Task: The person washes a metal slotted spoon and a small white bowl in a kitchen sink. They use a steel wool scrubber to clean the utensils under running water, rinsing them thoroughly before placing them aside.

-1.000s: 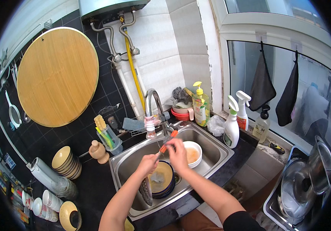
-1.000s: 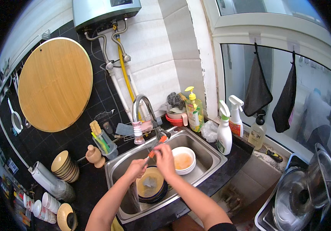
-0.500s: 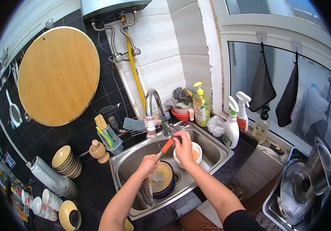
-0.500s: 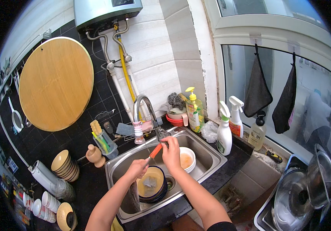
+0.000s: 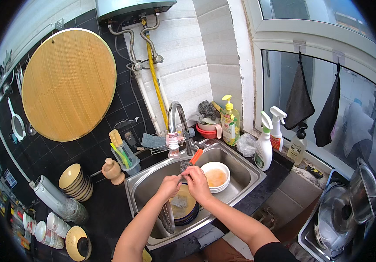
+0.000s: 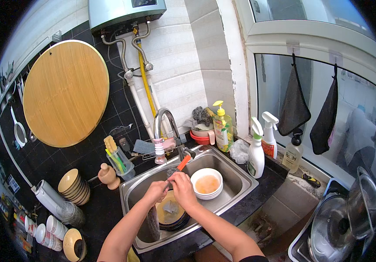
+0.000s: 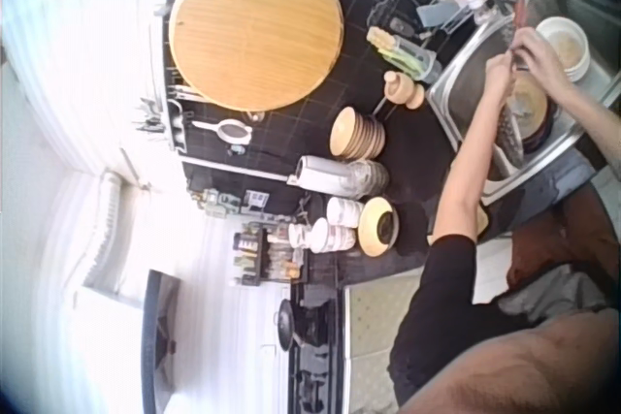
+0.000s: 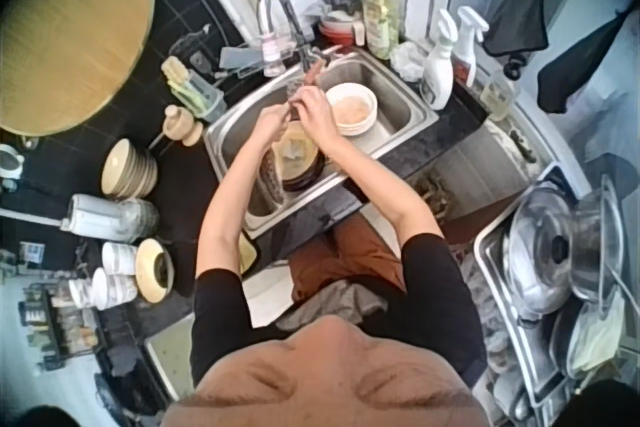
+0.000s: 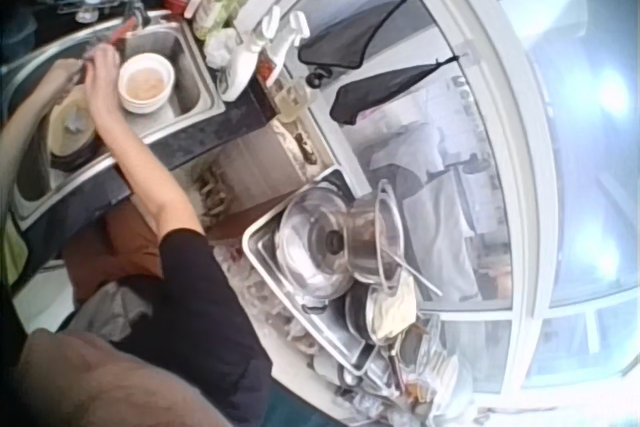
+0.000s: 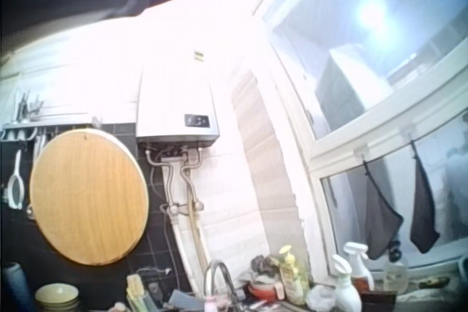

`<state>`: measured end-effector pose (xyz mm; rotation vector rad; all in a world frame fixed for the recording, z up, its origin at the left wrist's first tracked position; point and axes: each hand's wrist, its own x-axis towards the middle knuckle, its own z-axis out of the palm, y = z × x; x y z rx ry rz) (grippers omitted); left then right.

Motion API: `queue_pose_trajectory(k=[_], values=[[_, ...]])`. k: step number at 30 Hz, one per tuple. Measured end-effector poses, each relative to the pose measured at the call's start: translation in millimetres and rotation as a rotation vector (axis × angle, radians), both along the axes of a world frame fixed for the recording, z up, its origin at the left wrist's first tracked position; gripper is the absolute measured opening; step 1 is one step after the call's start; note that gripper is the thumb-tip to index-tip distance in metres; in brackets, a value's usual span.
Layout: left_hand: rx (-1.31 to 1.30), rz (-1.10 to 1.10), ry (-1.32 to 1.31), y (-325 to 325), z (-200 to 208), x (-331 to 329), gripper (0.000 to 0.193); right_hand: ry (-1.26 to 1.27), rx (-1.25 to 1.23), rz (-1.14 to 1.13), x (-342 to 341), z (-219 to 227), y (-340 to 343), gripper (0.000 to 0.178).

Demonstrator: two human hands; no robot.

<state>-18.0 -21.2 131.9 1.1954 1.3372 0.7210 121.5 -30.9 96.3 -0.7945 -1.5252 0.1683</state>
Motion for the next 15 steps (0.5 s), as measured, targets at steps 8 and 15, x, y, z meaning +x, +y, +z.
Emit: queue_pose_trajectory(k=[8, 15], values=[[0.011, 0.009, -0.007, 2.5, 3.7, 6.5, 0.037, 0.187, -0.102, -0.113, 24.3, 14.7, 28.3, 0.010], [0.027, 0.016, -0.021, 2.3, 2.0, 3.5, 0.037, 0.017, -0.036, 0.036, 11.2, 4.1, 7.5, 0.012]])
